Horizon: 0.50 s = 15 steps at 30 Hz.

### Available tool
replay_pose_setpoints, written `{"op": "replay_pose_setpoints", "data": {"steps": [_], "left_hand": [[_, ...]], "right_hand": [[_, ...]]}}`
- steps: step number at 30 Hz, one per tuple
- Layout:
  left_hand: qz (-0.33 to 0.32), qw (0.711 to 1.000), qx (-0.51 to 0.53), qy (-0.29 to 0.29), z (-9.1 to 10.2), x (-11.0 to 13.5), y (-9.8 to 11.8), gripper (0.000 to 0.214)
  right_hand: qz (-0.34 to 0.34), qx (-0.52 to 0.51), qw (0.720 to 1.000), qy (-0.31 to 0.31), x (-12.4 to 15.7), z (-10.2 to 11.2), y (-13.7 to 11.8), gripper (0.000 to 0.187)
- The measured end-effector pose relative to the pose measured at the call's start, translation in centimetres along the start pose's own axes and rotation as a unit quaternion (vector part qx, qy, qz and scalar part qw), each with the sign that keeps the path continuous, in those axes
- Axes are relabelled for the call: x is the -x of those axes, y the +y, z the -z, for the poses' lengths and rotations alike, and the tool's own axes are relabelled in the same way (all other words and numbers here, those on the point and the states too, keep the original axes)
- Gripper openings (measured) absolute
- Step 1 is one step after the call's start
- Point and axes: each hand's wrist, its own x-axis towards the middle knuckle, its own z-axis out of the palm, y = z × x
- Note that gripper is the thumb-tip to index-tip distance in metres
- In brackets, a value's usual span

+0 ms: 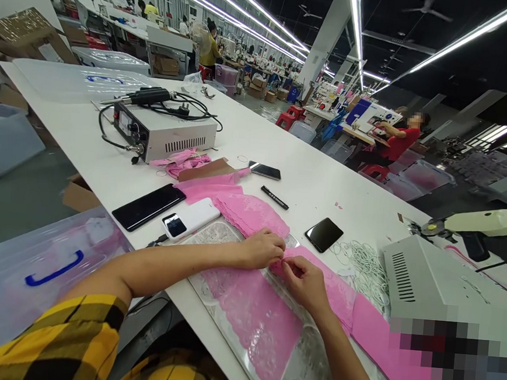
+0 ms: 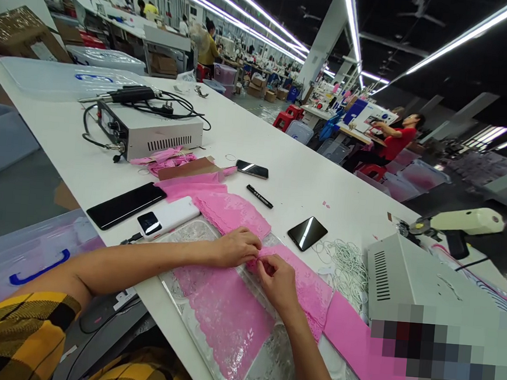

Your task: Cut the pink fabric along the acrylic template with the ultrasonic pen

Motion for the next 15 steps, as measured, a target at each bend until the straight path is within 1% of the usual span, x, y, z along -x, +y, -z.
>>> {"op": "replay_pose_setpoints", "data": {"steps": [3, 7, 15], "left_hand": [[-0.006, 1.000, -0.005, 0.008, -0.15, -0.01, -0.03, 0.011], [-0.011, 1.000, -0.014, 0.018, -0.37, 0.14, -0.15, 0.011], [-0.015, 0.999, -0.036, 0.030, -0.59, 0.42, -0.20, 0.015]], "right_hand": [[-0.024, -0.014, 1.000, -0.003, -0.05, -0.07, 0.00, 0.040], [-0.052, -0.037, 0.998, -0.022, -0.23, 0.13, 0.07, 0.039], [-0.098, -0.094, 0.989, -0.050, -0.38, 0.88, 0.23, 0.037]]}}
